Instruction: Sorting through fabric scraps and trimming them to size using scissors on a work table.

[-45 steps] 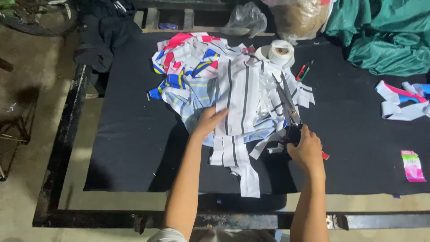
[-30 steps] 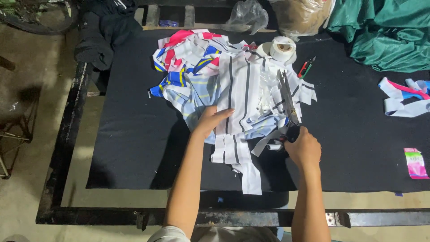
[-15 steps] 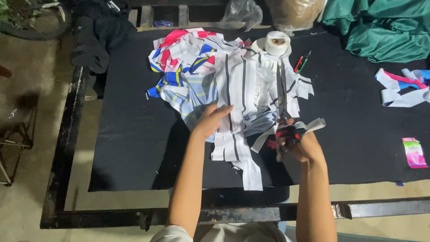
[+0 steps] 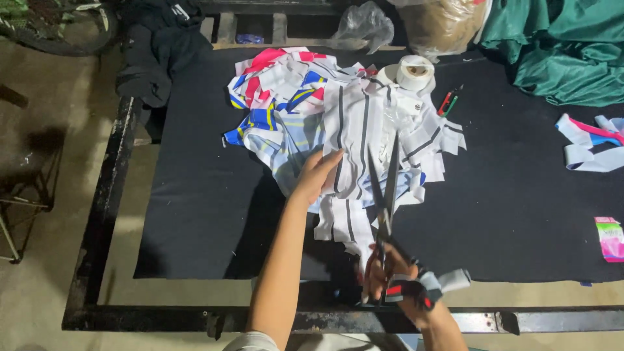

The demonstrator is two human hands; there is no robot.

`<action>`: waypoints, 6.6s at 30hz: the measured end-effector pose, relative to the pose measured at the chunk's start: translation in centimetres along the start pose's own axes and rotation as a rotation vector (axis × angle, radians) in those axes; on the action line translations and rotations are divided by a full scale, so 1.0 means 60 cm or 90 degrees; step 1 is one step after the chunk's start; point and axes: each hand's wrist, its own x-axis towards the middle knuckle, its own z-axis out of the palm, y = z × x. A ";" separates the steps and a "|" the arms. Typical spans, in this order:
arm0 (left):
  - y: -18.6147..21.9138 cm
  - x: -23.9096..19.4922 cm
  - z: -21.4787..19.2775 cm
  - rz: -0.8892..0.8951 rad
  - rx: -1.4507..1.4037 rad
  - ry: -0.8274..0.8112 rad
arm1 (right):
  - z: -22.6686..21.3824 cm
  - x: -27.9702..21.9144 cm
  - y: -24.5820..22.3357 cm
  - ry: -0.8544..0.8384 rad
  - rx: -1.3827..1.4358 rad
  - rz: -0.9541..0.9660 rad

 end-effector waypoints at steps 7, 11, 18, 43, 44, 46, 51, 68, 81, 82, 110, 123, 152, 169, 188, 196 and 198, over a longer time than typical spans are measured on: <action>-0.009 0.024 -0.010 0.011 -0.007 0.012 | -0.237 0.021 0.291 -0.511 0.365 -0.063; -0.011 0.021 -0.006 0.022 0.002 0.008 | -0.249 -0.043 0.348 -0.030 0.296 0.087; -0.023 0.024 0.007 0.034 0.036 -0.006 | -0.291 -0.014 0.381 -0.138 0.431 0.161; -0.072 -0.021 0.063 0.019 0.039 -0.007 | 0.032 0.010 0.024 0.021 -0.154 -0.064; -0.083 -0.010 0.061 0.024 0.021 0.006 | 0.030 0.013 0.027 0.039 -0.149 -0.059; -0.091 -0.006 0.059 0.025 0.002 0.019 | 0.037 0.017 0.024 0.057 -0.141 -0.050; -0.063 -0.048 0.053 0.032 0.064 0.030 | 0.040 0.031 0.024 0.093 -0.182 -0.048; -0.129 0.041 0.050 0.119 0.006 -0.014 | -0.011 0.045 0.065 0.197 -0.302 -0.040; -0.173 0.097 0.053 0.216 -0.099 -0.095 | -0.011 0.032 0.059 0.258 -0.356 -0.042; -0.179 0.102 0.053 0.214 -0.098 -0.096 | -0.011 0.030 0.060 0.260 -0.355 -0.041; -0.187 0.101 0.056 0.192 -0.189 -0.059 | 0.033 0.027 0.024 0.377 -0.460 0.086; -0.195 0.116 0.061 0.182 -0.263 -0.043 | -0.095 -0.021 0.047 -0.337 0.078 -0.061; -0.114 0.026 0.057 0.143 -0.046 0.097 | -0.144 0.179 -0.206 0.566 -1.321 -0.184; -0.151 0.083 0.044 0.106 -0.044 0.104 | -0.107 0.144 -0.181 0.546 -1.179 -0.477; -0.176 0.075 0.014 0.056 0.059 -0.462 | -0.121 0.211 -0.071 0.069 -0.107 -0.072; -0.116 0.032 0.013 0.083 -0.046 -0.290 | -0.119 0.193 -0.086 -0.050 -0.128 -0.073; -0.095 0.017 0.014 0.123 -0.087 -0.282 | -0.086 0.183 -0.099 -0.081 -0.209 -0.075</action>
